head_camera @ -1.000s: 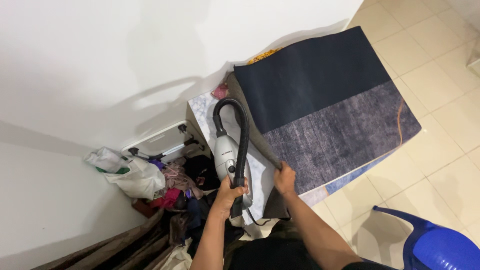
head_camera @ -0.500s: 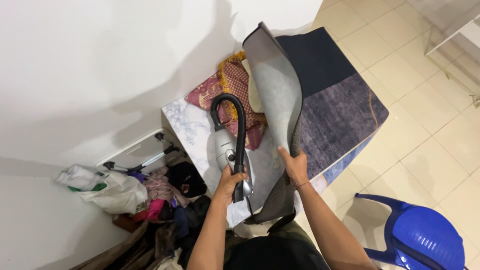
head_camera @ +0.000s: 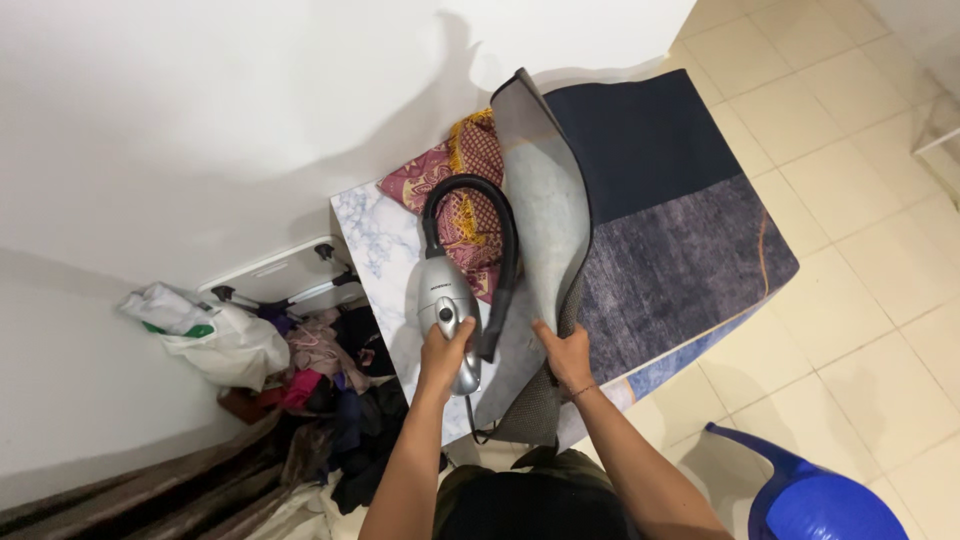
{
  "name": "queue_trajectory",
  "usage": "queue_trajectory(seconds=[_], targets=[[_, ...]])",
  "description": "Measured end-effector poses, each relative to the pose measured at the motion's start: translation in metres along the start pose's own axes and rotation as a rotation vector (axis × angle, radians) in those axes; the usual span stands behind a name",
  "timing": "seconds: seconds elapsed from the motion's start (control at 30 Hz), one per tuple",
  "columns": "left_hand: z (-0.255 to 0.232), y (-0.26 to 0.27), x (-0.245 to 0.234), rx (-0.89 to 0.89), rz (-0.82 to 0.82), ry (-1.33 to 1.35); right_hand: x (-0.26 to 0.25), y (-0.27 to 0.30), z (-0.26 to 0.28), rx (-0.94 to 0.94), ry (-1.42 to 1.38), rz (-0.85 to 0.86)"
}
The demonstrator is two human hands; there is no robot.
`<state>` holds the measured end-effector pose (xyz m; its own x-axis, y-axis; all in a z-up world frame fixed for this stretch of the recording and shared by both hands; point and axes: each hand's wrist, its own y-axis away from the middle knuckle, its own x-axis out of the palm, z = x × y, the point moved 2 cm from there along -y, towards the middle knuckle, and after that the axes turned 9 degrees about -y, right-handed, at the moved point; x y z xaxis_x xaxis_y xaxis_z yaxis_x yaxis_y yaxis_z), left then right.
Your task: The person vacuums a large dark mat and then vacuums a cream-colored cloth with a small hand vacuum cleaner.
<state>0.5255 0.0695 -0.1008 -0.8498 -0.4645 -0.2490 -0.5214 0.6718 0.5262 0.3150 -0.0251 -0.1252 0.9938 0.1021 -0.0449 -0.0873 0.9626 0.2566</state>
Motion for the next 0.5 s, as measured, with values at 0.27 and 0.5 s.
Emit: queue_trajectory(seconds=[0.27, 0.5], targets=[[-0.012, 0.023, 0.009, 0.107, -0.265, -0.667, -0.014, 0.001, 0.023, 0.016, 0.154, 0.005], [-0.033, 0.059, 0.02, 0.211, -0.393, -0.811, -0.039, -0.005, 0.016, -0.088, 0.218, -0.036]])
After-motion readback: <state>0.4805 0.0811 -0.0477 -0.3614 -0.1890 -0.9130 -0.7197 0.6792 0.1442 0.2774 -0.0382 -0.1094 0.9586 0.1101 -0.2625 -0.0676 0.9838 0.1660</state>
